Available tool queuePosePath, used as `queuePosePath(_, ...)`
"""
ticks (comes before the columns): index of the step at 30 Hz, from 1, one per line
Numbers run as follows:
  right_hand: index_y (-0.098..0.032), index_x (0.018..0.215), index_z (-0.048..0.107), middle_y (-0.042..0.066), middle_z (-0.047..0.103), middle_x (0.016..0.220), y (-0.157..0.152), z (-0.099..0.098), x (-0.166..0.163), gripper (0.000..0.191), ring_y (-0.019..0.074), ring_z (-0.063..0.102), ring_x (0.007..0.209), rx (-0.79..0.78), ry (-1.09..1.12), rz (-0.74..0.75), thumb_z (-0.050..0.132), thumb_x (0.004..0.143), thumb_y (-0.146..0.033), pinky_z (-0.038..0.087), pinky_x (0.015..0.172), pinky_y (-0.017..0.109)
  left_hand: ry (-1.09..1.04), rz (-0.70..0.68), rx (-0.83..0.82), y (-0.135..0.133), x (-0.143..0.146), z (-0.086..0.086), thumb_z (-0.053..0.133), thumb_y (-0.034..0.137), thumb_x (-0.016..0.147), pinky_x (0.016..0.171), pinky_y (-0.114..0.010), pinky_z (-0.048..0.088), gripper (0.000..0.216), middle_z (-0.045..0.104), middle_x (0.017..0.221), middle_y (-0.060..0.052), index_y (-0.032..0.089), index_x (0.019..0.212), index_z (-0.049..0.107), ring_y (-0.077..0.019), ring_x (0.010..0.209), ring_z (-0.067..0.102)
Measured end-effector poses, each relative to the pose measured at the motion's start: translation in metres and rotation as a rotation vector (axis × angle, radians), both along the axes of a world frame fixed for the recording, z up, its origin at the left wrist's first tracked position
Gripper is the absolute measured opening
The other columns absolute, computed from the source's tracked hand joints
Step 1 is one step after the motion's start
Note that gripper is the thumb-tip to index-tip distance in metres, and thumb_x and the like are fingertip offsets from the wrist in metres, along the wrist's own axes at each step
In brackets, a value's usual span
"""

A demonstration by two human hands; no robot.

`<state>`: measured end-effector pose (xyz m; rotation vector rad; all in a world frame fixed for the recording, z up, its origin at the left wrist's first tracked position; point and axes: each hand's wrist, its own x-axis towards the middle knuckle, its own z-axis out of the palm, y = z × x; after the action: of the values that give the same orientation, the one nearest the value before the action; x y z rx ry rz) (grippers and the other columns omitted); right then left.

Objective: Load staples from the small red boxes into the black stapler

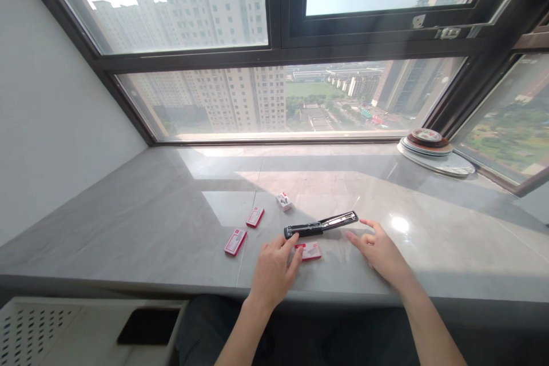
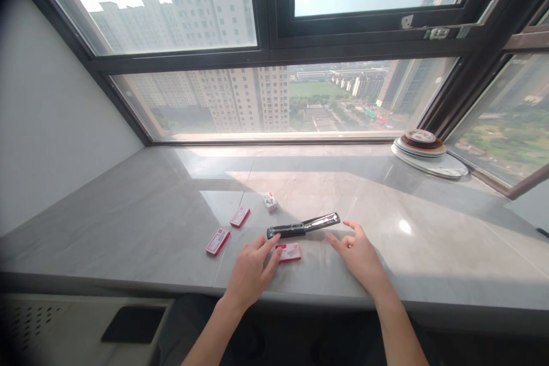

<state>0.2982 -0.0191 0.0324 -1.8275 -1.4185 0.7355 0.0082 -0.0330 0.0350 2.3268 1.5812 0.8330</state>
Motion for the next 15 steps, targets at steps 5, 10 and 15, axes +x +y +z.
queuePosePath(5, -0.019, 0.160, 0.033, -0.011, 0.049, 0.058, 0.022, 0.020, 0.013, 0.099, 0.0104, 0.040, 0.043, -0.083, 0.359, 0.097, 0.075, 0.081, -0.060, 0.046, 0.056, 0.031, 0.045, -0.015, 0.014, 0.001, 0.001, -0.001, 0.044, 0.037, 0.109, 0.083, -0.039, 0.047, 0.041, 0.069, 0.105, -0.009, 0.030, 0.148, 0.056, -0.0259, 0.098, 0.066)
queuePosePath(10, -0.017, 0.133, 0.065, -0.001, 0.060, 0.070, 0.055, 0.031, 0.014, 0.076, 0.0131, 0.051, 0.055, -0.168, 0.452, 0.403, 0.081, 0.074, -0.061, 0.037, 0.051, 0.027, 0.045, -0.003, 0.007, 0.005, 0.002, -0.002, 0.046, 0.036, 0.109, 0.084, -0.039, 0.046, 0.039, 0.071, 0.108, -0.007, 0.031, 0.145, 0.058, -0.0259, 0.099, 0.065)
queuePosePath(15, -0.016, 0.113, 0.074, 0.005, 0.069, 0.088, 0.081, 0.038, -0.013, 0.058, 0.0155, 0.055, 0.070, -0.015, 0.345, 0.532, 0.082, 0.075, -0.060, 0.044, 0.066, 0.030, 0.019, 0.007, -0.007, 0.007, 0.002, -0.001, 0.049, 0.037, 0.107, 0.083, -0.038, 0.046, 0.037, 0.072, 0.104, -0.006, 0.030, 0.141, 0.062, -0.0254, 0.097, 0.066)
